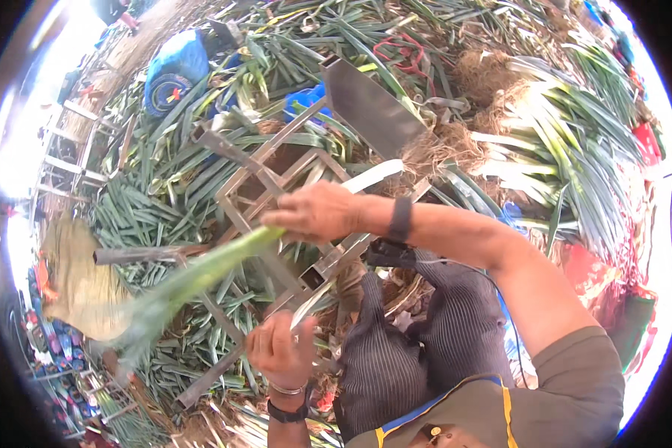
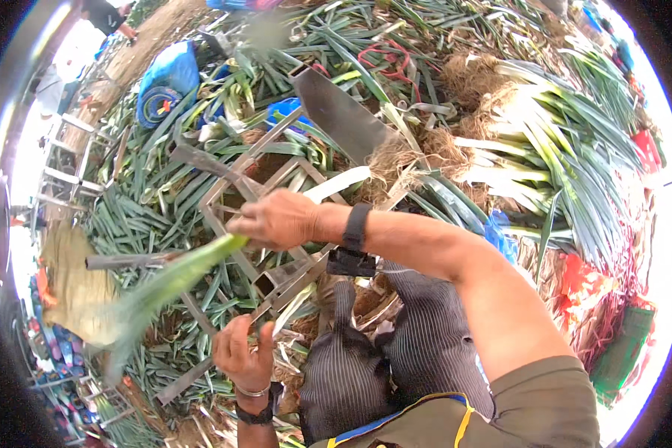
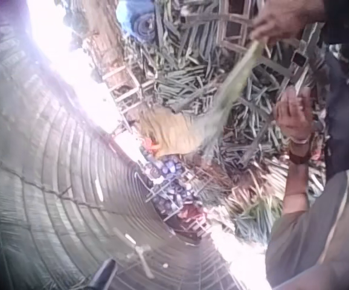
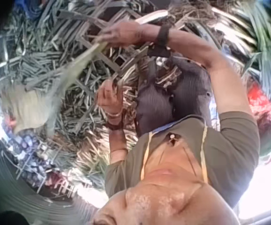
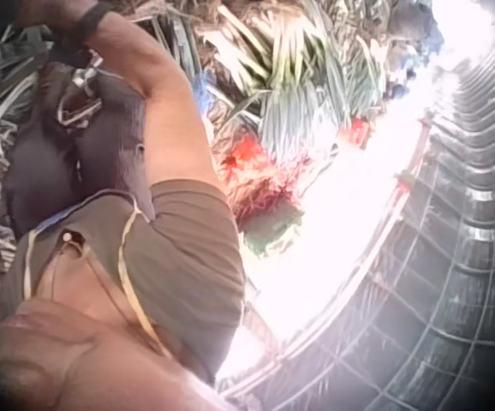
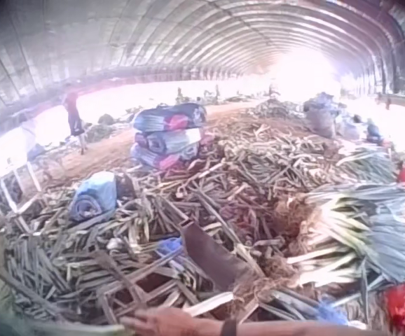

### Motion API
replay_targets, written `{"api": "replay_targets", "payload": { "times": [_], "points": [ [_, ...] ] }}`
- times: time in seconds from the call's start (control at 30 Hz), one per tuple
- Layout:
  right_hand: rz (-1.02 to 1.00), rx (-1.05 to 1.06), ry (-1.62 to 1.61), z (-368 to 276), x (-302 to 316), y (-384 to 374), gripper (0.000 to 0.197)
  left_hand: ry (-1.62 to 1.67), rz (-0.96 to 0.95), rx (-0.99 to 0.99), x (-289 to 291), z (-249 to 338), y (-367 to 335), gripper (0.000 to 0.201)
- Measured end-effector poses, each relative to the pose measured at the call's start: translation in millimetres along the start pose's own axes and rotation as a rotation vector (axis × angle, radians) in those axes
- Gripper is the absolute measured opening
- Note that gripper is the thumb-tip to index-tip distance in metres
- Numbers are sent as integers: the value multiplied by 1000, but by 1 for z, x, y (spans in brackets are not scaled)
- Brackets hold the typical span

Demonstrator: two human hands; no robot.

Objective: Cleaning and trimming leeks using a mounted manual blade and hand stripping roots/outer leaves.

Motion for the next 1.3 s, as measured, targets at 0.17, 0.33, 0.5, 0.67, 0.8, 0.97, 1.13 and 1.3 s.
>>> {"api": "replay_targets", "payload": {
  "times": [0.17, 0.33, 0.5, 0.67, 0.8, 0.97, 1.13, 1.3],
  "points": [
    [-141, 127, 141, 38, -63, 61, 32, 38, -186, 64, -40, -27, 2, 24],
    [-105, -16, 96, 42, -76, 84, 27, 92, -118, 194, -77, -37, 3, 17],
    [41, -234, 161, 48, -53, 112, 27, 168, -42, 547, -94, -73, 21, 34],
    [-118, -232, 106, 50, -47, 122, 26, 127, -59, 721, -81, -99, 33, 28],
    [-304, -347, -61, 66, -53, 115, 30, -55, -145, 251, -103, -64, 8, 25],
    [-454, -396, -78, 69, -60, 109, 35, -324, -447, 102, -150, -55, 15, 17],
    [-368, -391, -19, 61, -59, 126, 41, -384, -543, 27, -160, -39, 18, 16],
    [-293, -359, 22, 62, -66, 127, 35, -381, -596, 108, -188, -58, 44, 20]
  ]
}}
Point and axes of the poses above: each hand's wrist, its own y-axis away from the middle knuckle, its own x-axis out of the back of the hand, z = x × y, the point moved 5 cm from there along -y, towards the middle knuckle, and after that the axes turned 2 degrees about -y, right-handed, at the moved point
